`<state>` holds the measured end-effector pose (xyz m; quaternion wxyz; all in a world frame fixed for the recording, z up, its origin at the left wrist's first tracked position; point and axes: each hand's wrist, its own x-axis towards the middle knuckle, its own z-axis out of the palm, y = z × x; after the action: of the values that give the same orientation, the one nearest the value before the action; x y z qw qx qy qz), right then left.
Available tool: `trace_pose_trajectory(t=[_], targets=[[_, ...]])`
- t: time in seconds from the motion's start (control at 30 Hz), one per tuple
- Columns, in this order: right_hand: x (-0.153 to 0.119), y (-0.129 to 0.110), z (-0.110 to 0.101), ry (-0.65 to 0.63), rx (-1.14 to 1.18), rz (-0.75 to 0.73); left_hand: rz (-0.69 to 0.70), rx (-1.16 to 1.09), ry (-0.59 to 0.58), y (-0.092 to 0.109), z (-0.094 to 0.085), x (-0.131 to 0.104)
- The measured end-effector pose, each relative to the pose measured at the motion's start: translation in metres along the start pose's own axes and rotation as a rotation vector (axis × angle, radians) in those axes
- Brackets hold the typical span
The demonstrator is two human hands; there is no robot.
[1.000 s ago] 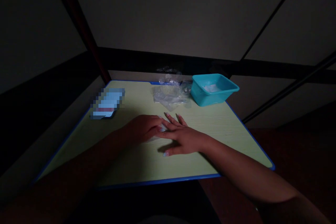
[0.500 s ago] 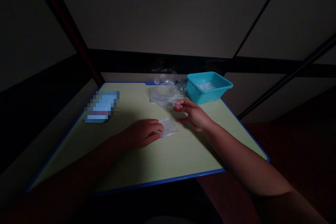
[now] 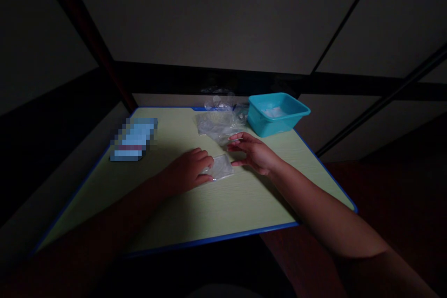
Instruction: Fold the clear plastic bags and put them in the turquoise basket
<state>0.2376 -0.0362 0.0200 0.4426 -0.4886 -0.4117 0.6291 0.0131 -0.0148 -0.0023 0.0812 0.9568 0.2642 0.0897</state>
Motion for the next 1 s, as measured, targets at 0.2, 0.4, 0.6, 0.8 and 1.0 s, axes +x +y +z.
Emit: trace_pose_trajectory(t=[0.2, 0.4, 0.6, 0.8, 1.0], targets=[[-0.003, 0.001, 0.001, -0.086, -0.096, -0.029, -0.020, -0.023, 0.008, -0.001, 0.000, 0.000], [-0.005, 0.005, 0.003, -0.214, -0.254, -0.126, -0.015, -0.023, 0.015, -0.002, 0.001, 0.001], [-0.001, 0.014, 0.003, -0.348, -0.289, -0.214, -0.048, -0.058, 0.016, 0.000, 0.001, 0.001], [0.003, 0.018, 0.003, -0.390, -0.256, -0.245, -0.059, -0.092, 0.135, 0.002, 0.002, 0.000], [0.000, 0.014, 0.006, -0.359, -0.148, -0.255, -0.070, -0.153, 0.126, 0.010, 0.008, 0.000]])
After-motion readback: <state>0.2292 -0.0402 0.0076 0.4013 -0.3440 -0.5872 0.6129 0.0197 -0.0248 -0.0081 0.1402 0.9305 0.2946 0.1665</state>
